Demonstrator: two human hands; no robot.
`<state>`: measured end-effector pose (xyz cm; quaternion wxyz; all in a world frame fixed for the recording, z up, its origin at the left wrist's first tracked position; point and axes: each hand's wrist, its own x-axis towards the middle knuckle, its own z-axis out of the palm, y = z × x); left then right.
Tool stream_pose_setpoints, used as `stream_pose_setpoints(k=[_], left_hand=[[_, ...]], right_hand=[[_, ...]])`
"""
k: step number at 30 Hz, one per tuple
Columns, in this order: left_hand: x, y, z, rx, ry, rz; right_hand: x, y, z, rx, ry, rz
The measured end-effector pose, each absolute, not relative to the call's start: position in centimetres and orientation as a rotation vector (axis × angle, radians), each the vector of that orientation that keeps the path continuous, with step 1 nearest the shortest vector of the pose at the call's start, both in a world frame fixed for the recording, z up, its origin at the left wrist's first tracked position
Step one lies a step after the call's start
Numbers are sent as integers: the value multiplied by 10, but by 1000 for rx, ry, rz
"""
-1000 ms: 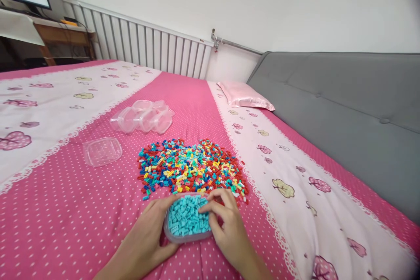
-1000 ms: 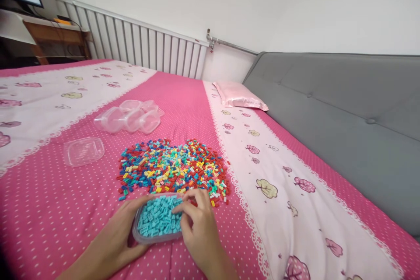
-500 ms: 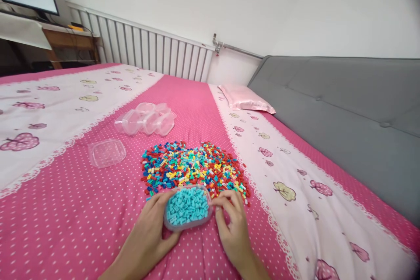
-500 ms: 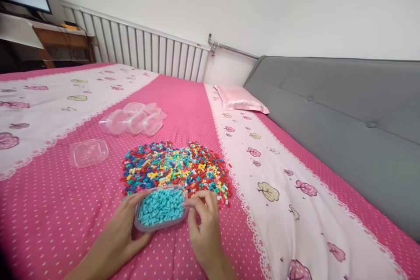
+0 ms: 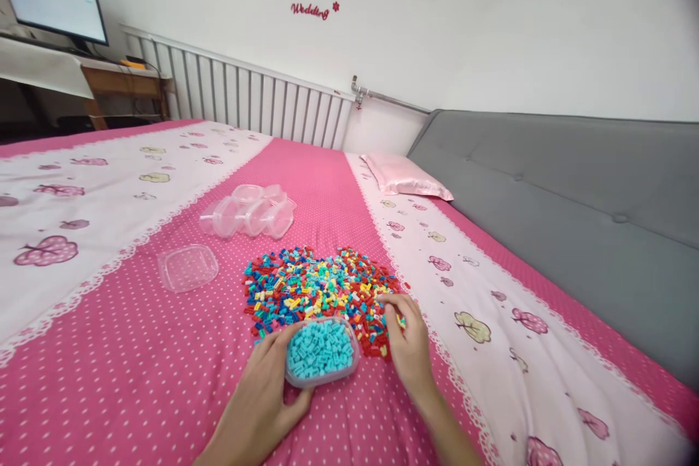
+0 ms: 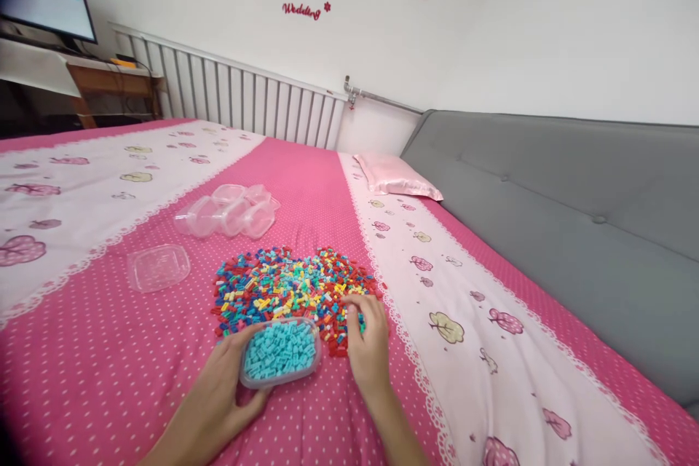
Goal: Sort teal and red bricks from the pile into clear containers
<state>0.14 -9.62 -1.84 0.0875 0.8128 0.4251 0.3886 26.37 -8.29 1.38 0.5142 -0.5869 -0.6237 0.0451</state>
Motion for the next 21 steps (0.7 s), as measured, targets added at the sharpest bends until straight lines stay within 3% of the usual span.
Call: stream_pose_setpoints(k=[9,21], left_hand=[[0,-94,-22,2425,1215,1198],[0,-91,-26,2390,1207,1214]], right_hand=[[219,20,32,-1742,-1776,102],[212,40,41,-2005,-2105,99]])
